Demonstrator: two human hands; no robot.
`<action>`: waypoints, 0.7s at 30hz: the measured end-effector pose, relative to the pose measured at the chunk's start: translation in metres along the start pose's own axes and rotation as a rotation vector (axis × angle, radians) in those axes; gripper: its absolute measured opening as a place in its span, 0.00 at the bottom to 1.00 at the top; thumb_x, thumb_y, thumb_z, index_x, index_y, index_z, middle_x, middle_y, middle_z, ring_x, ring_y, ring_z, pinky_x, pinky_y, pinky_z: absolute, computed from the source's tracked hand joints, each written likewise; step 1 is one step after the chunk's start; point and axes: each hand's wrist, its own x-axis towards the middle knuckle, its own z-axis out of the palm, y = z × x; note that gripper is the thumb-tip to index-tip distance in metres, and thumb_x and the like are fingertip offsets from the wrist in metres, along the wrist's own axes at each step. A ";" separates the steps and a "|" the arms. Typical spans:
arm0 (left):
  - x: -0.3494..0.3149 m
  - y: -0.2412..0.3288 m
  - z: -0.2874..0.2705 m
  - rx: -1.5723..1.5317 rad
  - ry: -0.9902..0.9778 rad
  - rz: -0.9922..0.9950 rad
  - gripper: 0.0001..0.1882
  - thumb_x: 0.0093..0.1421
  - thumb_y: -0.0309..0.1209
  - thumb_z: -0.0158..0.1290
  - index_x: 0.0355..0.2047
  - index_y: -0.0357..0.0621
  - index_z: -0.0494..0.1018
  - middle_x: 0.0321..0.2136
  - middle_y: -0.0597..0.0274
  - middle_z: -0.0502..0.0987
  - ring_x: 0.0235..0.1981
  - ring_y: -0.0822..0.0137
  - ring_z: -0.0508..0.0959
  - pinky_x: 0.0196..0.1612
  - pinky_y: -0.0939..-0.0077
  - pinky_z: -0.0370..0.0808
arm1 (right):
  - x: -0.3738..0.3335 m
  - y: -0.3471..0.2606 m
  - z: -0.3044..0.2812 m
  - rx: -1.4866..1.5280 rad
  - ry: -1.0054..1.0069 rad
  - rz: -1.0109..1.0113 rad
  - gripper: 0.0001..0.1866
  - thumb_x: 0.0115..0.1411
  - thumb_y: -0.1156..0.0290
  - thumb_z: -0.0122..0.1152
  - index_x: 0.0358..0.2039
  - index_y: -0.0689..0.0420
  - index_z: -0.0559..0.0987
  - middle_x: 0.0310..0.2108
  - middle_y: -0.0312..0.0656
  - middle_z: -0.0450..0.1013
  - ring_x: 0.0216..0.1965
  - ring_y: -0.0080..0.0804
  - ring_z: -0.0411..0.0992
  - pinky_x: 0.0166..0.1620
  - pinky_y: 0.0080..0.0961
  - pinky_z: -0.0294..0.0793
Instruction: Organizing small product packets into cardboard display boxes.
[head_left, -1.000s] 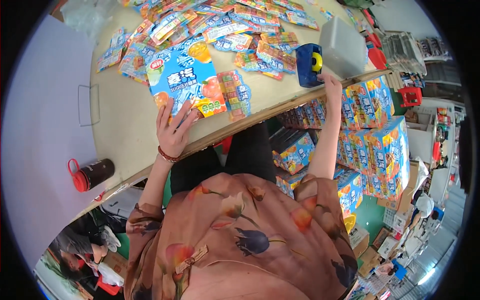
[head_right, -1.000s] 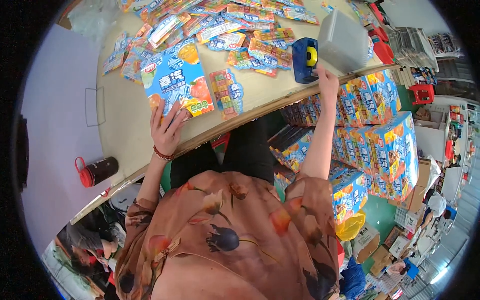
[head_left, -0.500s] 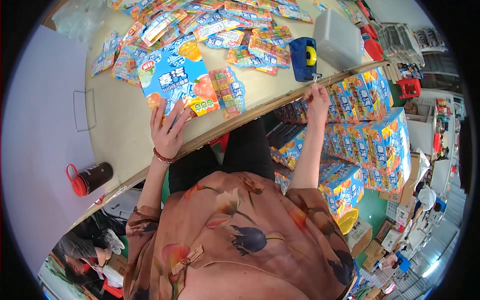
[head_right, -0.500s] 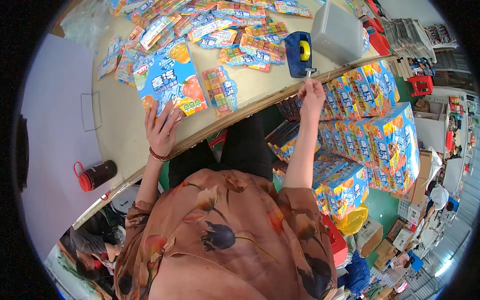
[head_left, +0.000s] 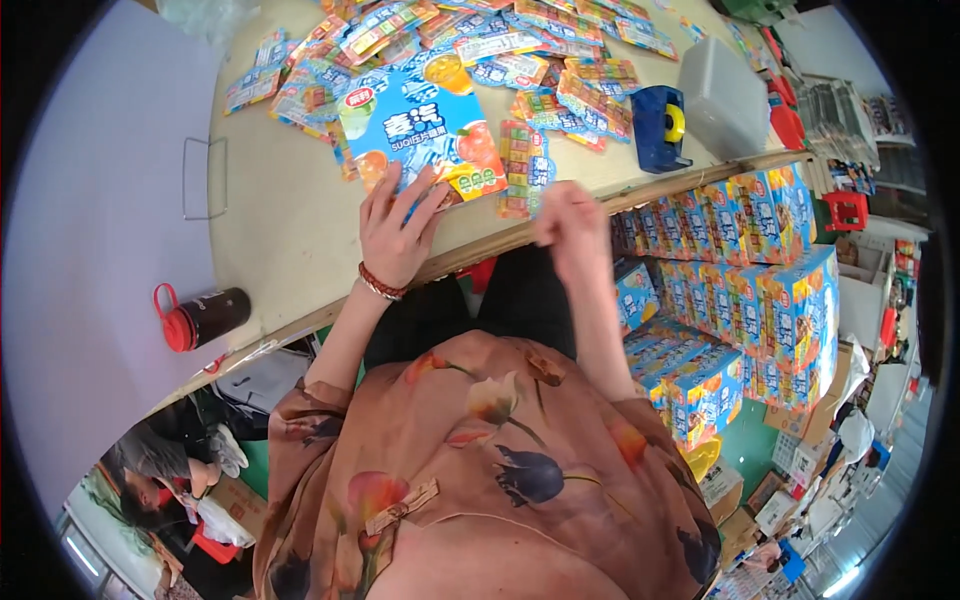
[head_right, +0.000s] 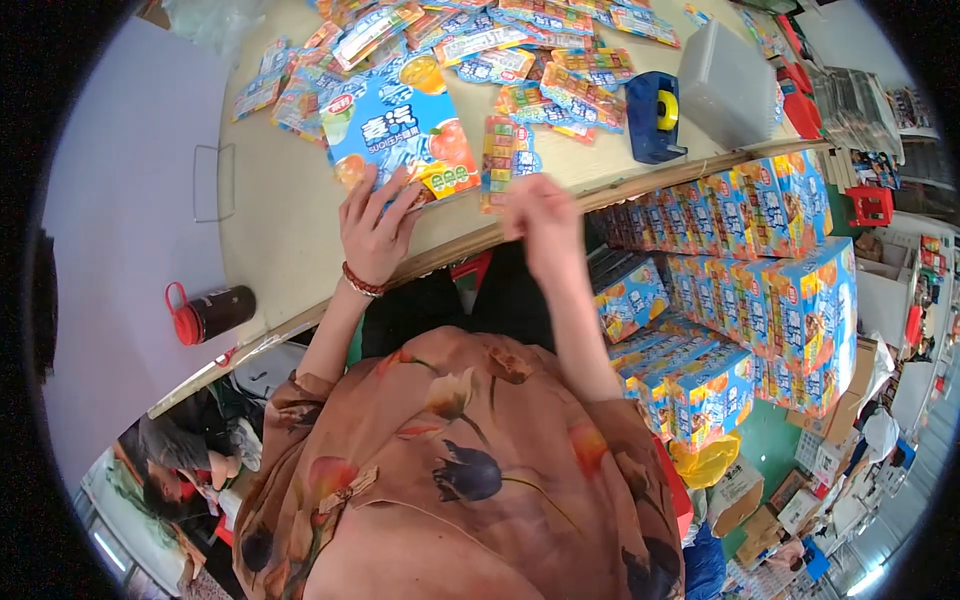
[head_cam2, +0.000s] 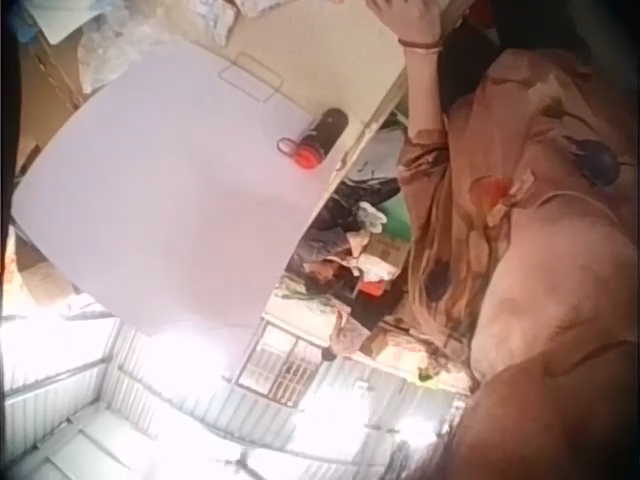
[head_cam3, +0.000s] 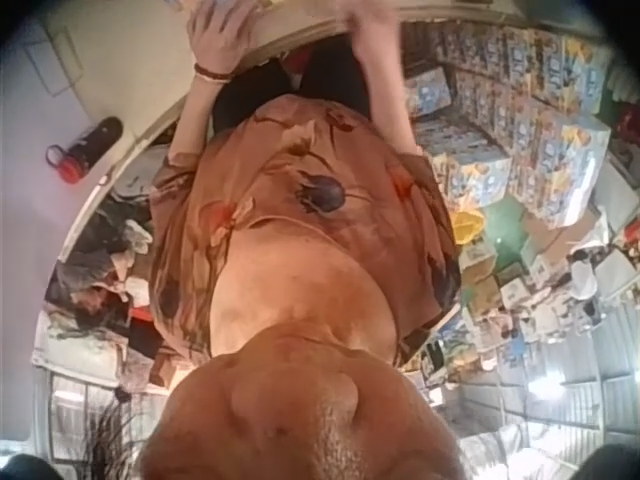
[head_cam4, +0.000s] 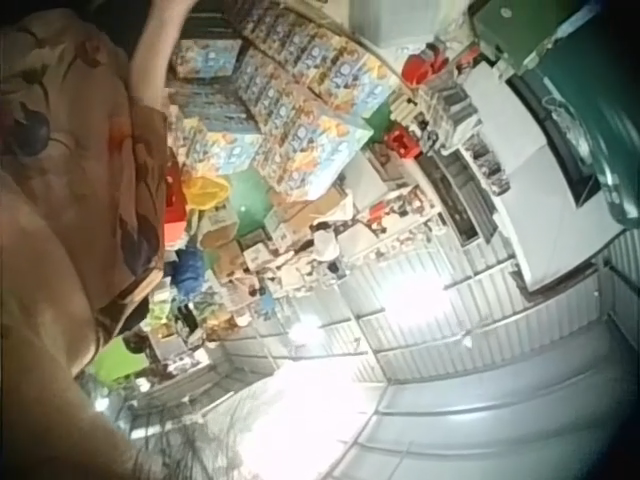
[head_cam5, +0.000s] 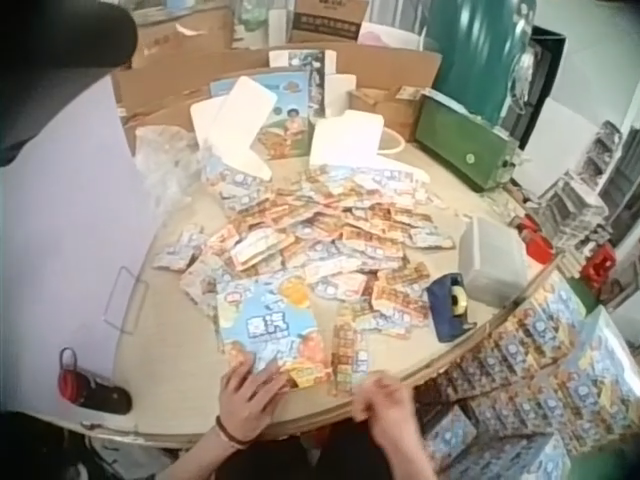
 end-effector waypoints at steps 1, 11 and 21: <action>0.000 -0.002 0.000 0.007 -0.005 0.002 0.24 0.50 0.29 0.63 0.49 0.56 0.74 0.51 0.68 0.75 0.57 0.55 0.70 0.54 0.63 0.64 | -0.003 0.013 0.020 -0.017 -0.066 0.111 0.06 0.63 0.72 0.54 0.29 0.58 0.73 0.15 0.32 0.64 0.14 0.19 0.61 0.19 0.17 0.60; 0.000 -0.006 -0.004 0.059 -0.113 0.067 0.28 0.52 0.32 0.58 0.55 0.67 0.70 0.56 0.71 0.70 0.57 0.55 0.68 0.53 0.65 0.65 | -0.011 0.050 0.073 -0.158 0.010 0.211 0.12 0.63 0.68 0.56 0.31 0.65 0.74 0.19 0.40 0.73 0.17 0.23 0.73 0.21 0.16 0.71; 0.001 -0.007 -0.003 0.065 -0.123 0.046 0.28 0.50 0.30 0.59 0.54 0.66 0.73 0.55 0.72 0.71 0.56 0.55 0.69 0.50 0.66 0.67 | -0.016 0.056 0.069 -0.152 0.021 0.226 0.10 0.64 0.70 0.55 0.34 0.66 0.75 0.25 0.42 0.76 0.24 0.24 0.75 0.29 0.18 0.75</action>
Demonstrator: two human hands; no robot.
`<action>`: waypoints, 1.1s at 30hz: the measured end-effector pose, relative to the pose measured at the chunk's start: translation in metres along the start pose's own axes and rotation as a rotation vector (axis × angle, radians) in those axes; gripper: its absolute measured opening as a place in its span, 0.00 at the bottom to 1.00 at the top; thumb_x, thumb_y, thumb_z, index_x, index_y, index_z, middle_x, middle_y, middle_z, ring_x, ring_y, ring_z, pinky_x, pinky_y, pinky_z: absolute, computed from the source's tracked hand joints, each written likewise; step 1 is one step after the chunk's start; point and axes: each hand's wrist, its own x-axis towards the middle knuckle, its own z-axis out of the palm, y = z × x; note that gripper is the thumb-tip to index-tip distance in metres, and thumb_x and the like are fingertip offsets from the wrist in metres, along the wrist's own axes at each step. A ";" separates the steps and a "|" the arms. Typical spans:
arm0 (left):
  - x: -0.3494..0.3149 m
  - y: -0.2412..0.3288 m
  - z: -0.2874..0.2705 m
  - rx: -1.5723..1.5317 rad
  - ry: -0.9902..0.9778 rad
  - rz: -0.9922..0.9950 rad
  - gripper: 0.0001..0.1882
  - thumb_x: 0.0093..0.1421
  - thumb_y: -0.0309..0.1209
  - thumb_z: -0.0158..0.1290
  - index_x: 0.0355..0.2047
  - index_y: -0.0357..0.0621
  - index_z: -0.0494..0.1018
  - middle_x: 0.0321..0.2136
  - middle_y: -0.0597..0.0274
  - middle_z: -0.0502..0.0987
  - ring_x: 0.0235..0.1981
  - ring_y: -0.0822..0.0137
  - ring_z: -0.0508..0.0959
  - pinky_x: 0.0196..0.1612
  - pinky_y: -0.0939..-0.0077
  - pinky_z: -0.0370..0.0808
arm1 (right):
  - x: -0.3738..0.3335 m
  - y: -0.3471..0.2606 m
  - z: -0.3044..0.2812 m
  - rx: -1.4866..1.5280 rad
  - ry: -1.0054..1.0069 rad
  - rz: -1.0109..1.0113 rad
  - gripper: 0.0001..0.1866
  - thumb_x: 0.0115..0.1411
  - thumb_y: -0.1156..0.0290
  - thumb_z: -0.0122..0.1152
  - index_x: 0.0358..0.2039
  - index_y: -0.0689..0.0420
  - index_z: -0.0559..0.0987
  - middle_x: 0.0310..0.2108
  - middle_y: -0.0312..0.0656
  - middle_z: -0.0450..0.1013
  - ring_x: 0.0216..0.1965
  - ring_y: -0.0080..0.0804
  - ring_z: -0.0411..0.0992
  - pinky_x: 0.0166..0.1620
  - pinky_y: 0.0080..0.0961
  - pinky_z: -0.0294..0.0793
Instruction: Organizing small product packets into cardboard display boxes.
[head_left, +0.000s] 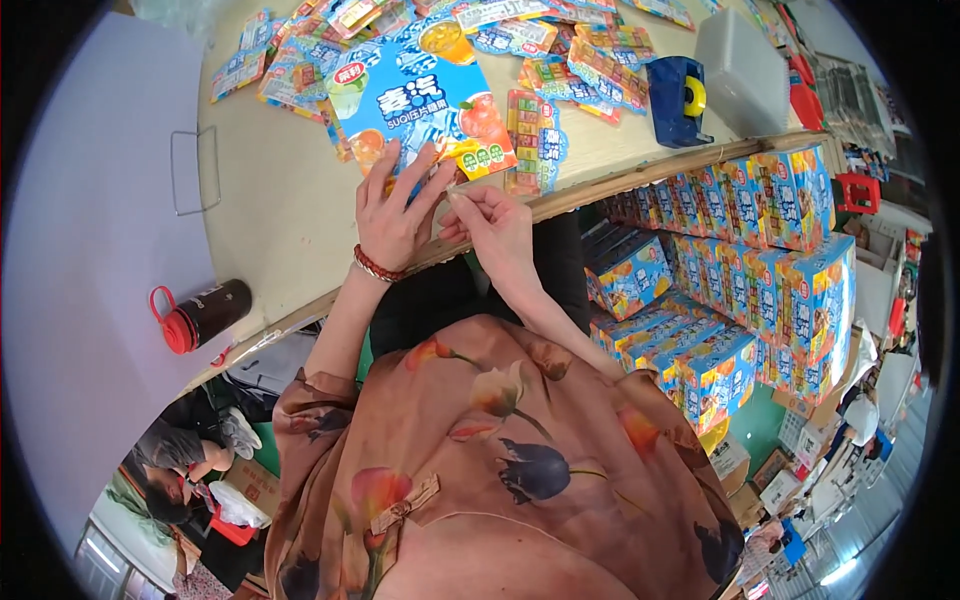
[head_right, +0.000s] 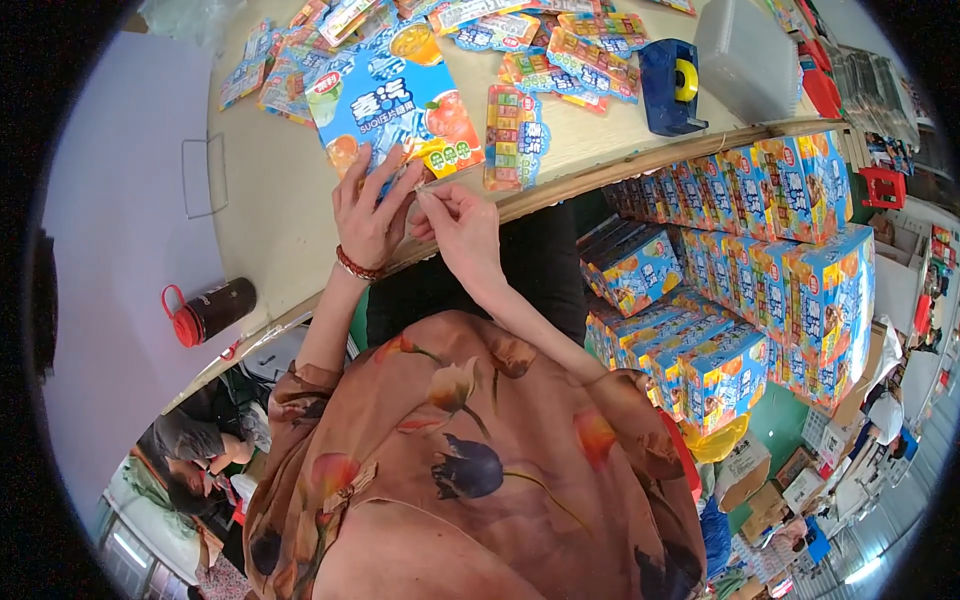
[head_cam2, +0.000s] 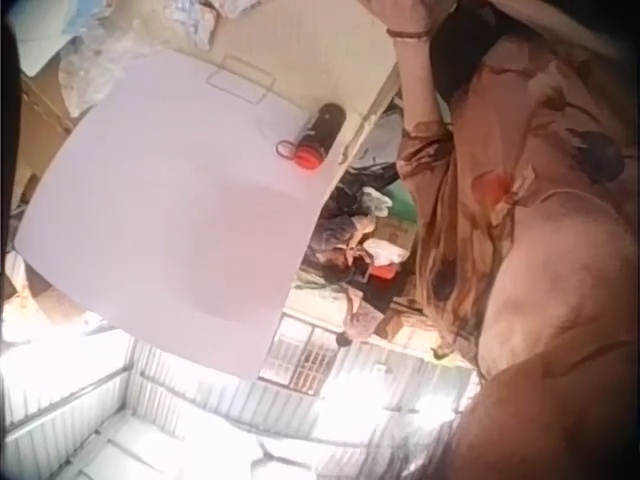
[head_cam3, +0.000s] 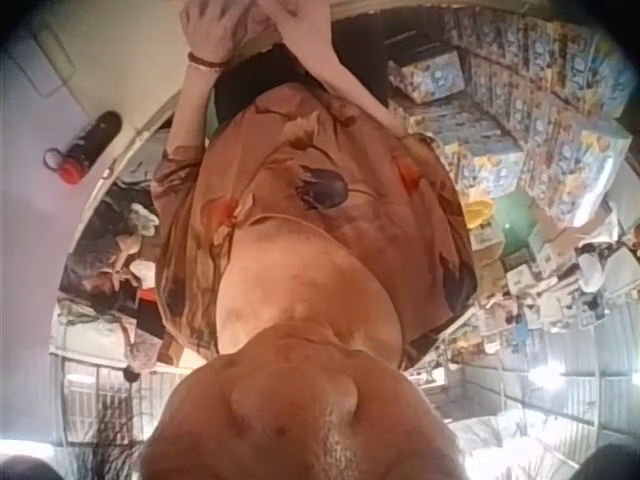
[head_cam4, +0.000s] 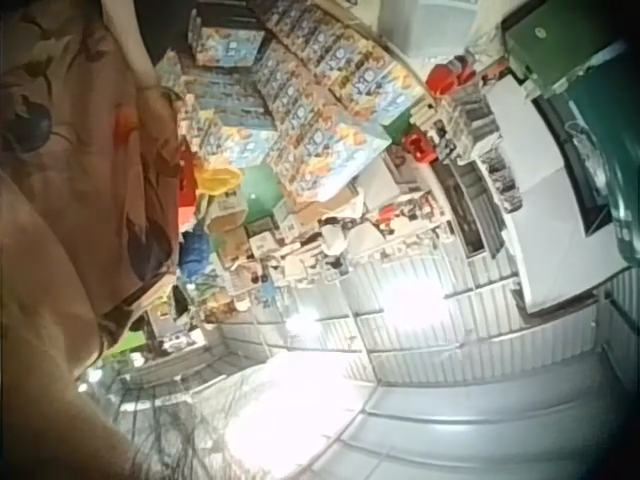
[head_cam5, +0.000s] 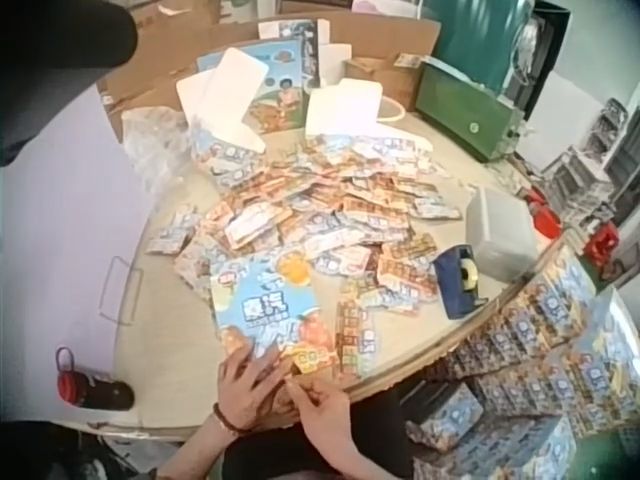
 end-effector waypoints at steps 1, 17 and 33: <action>-0.001 0.001 0.000 -0.013 0.002 -0.006 0.28 0.50 0.29 0.58 0.53 0.65 0.73 0.55 0.72 0.71 0.57 0.55 0.68 0.50 0.65 0.66 | 0.001 0.003 -0.002 0.003 0.002 0.005 0.10 0.64 0.70 0.55 0.34 0.66 0.75 0.25 0.42 0.76 0.24 0.24 0.75 0.29 0.18 0.75; 0.011 0.008 0.010 0.007 0.145 -0.046 0.16 0.48 0.39 0.65 0.40 0.62 0.80 0.46 0.75 0.77 0.51 0.60 0.72 0.48 0.69 0.63 | 0.018 0.020 -0.017 0.221 -0.093 0.082 0.09 0.64 0.72 0.54 0.34 0.65 0.78 0.26 0.37 0.76 0.25 0.20 0.73 0.30 0.16 0.73; 0.002 -0.001 -0.011 -0.087 -0.105 -0.028 0.38 0.53 0.36 0.61 0.63 0.50 0.59 0.58 0.62 0.66 0.59 0.55 0.65 0.57 0.61 0.60 | 0.071 -0.061 -0.056 -0.190 0.098 -0.340 0.23 0.66 0.52 0.47 0.47 0.59 0.74 0.36 0.38 0.74 0.33 0.20 0.67 0.35 0.19 0.67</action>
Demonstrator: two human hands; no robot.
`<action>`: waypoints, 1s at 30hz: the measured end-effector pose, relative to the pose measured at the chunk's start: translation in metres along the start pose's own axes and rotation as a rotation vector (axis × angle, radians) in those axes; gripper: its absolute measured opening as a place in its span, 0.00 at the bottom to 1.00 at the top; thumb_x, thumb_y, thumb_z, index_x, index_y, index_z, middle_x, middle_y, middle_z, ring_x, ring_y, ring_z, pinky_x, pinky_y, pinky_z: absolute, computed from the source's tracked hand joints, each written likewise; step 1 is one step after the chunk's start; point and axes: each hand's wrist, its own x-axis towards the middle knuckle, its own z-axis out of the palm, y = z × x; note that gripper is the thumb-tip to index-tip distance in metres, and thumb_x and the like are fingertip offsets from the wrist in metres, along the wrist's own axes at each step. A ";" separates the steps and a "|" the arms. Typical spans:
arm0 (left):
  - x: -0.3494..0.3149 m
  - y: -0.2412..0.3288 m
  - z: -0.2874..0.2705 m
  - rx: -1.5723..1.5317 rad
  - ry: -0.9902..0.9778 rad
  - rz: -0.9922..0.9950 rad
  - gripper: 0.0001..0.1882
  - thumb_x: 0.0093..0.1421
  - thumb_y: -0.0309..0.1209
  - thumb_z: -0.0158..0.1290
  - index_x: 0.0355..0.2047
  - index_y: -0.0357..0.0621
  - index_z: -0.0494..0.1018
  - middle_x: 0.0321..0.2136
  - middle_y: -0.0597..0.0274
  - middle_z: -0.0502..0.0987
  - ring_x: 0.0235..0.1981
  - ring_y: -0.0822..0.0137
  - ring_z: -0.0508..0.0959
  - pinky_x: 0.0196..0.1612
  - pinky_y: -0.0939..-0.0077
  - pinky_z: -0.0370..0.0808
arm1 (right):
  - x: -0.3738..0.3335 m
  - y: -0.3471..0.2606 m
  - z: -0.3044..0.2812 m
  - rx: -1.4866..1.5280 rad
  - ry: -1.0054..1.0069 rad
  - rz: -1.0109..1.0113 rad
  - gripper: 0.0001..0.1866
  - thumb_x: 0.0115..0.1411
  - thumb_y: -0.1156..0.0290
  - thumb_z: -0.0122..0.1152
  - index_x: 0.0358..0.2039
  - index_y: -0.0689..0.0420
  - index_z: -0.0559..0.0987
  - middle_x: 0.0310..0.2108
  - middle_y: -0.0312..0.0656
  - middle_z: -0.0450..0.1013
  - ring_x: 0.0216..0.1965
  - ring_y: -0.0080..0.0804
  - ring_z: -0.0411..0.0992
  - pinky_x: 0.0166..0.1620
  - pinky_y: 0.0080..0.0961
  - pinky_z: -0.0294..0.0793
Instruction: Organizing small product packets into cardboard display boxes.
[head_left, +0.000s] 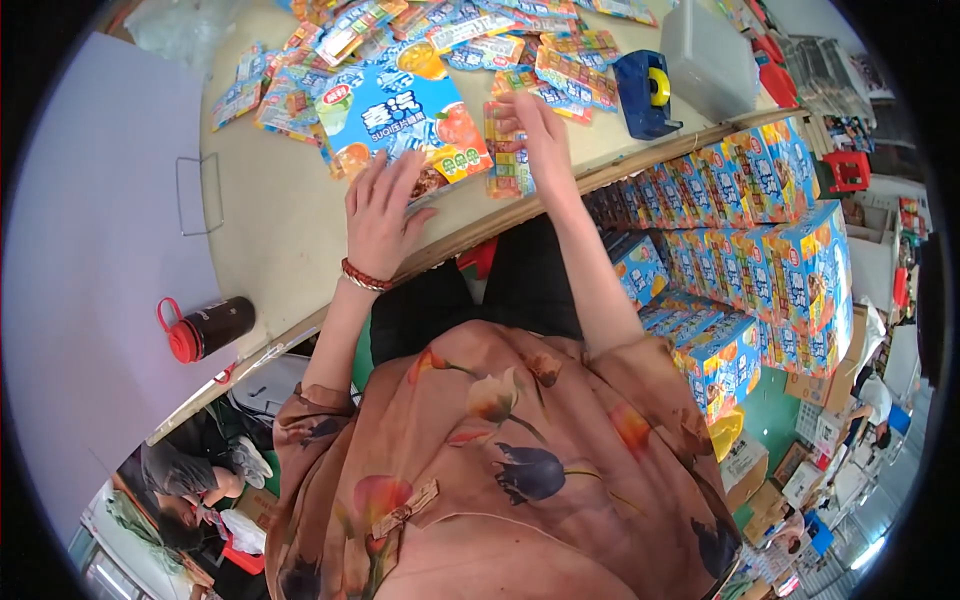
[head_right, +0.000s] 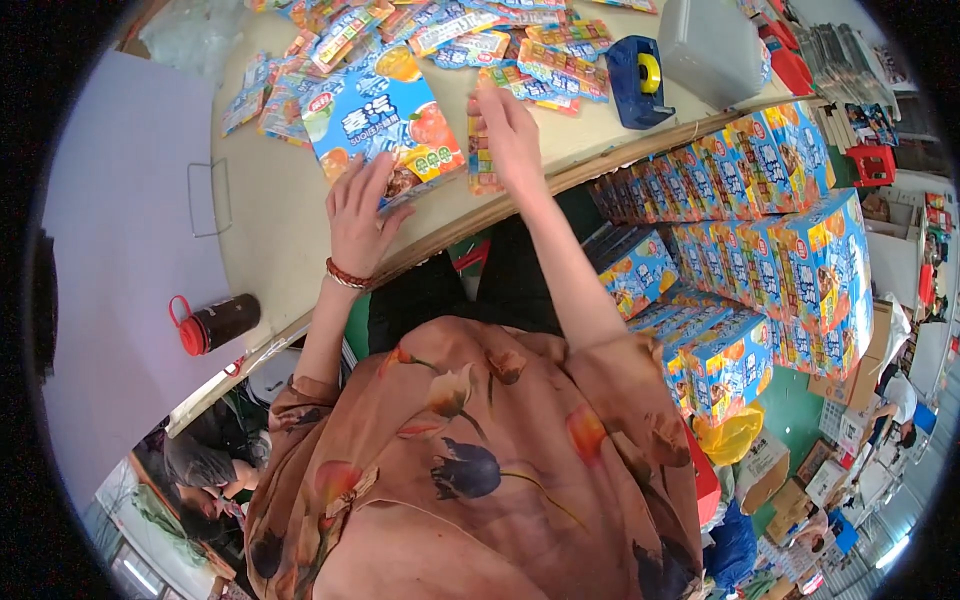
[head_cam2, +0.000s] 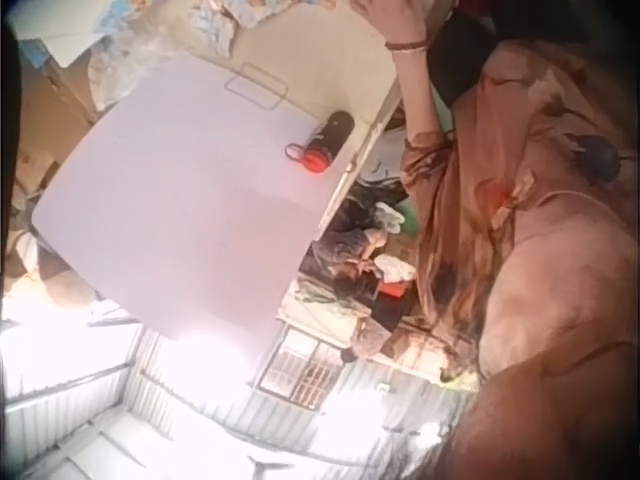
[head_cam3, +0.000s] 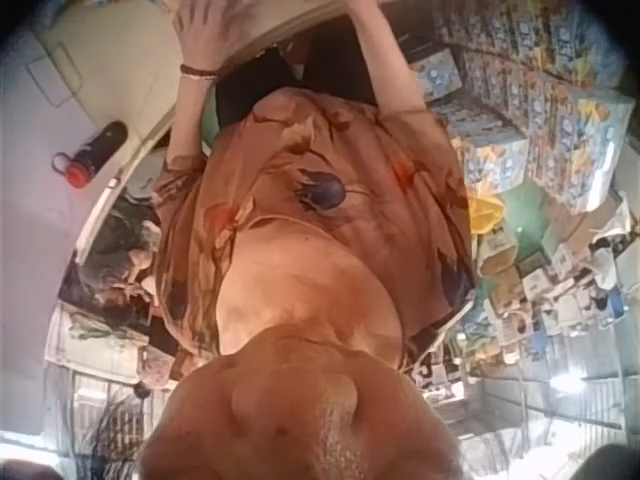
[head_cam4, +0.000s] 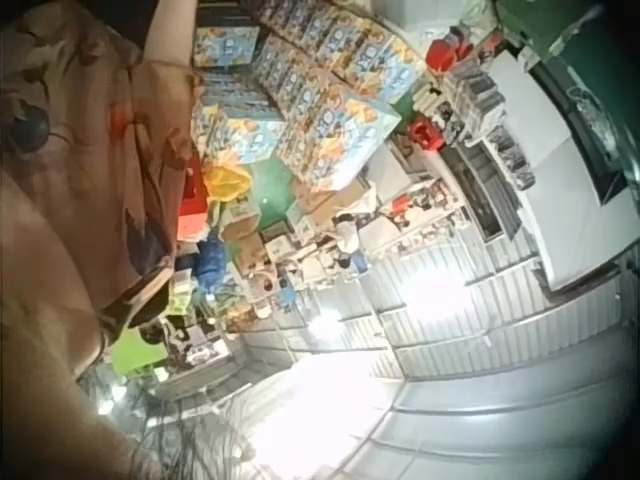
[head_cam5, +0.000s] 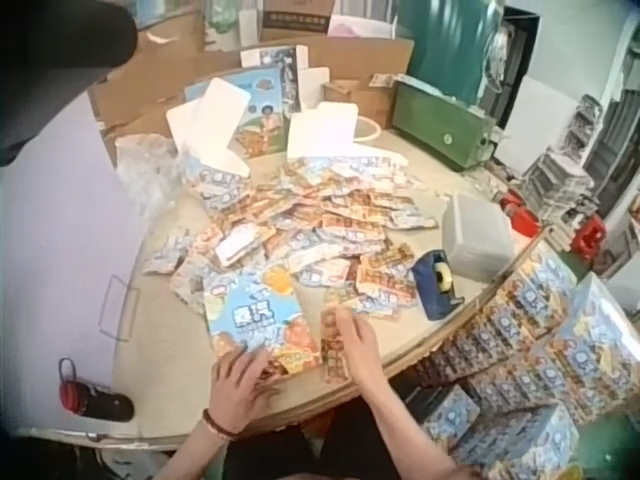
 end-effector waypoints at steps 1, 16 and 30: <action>-0.002 0.002 -0.003 -0.084 0.125 -0.082 0.38 0.53 0.37 0.61 0.63 0.46 0.59 0.59 0.58 0.65 0.60 0.54 0.64 0.59 0.61 0.58 | 0.016 -0.002 -0.002 -0.160 -0.096 0.056 0.36 0.64 0.39 0.41 0.51 0.61 0.74 0.44 0.41 0.74 0.42 0.27 0.68 0.43 0.25 0.69; -0.004 0.069 -0.041 -1.283 0.122 -0.456 0.42 0.61 0.35 0.47 0.68 0.34 0.37 0.68 0.51 0.45 0.67 0.60 0.50 0.67 0.65 0.47 | -0.074 -0.027 -0.027 0.360 -0.158 0.022 0.45 0.56 0.61 0.66 0.67 0.59 0.51 0.61 0.44 0.59 0.62 0.32 0.57 0.63 0.29 0.56; 0.031 0.194 0.177 -1.145 -1.114 0.067 0.47 0.61 0.45 0.52 0.68 0.41 0.35 0.67 0.43 0.46 0.67 0.53 0.53 0.66 0.70 0.53 | -0.243 0.102 -0.213 0.460 0.872 0.216 0.07 0.62 0.68 0.58 0.37 0.55 0.72 0.25 0.28 0.66 0.28 0.17 0.63 0.31 0.18 0.63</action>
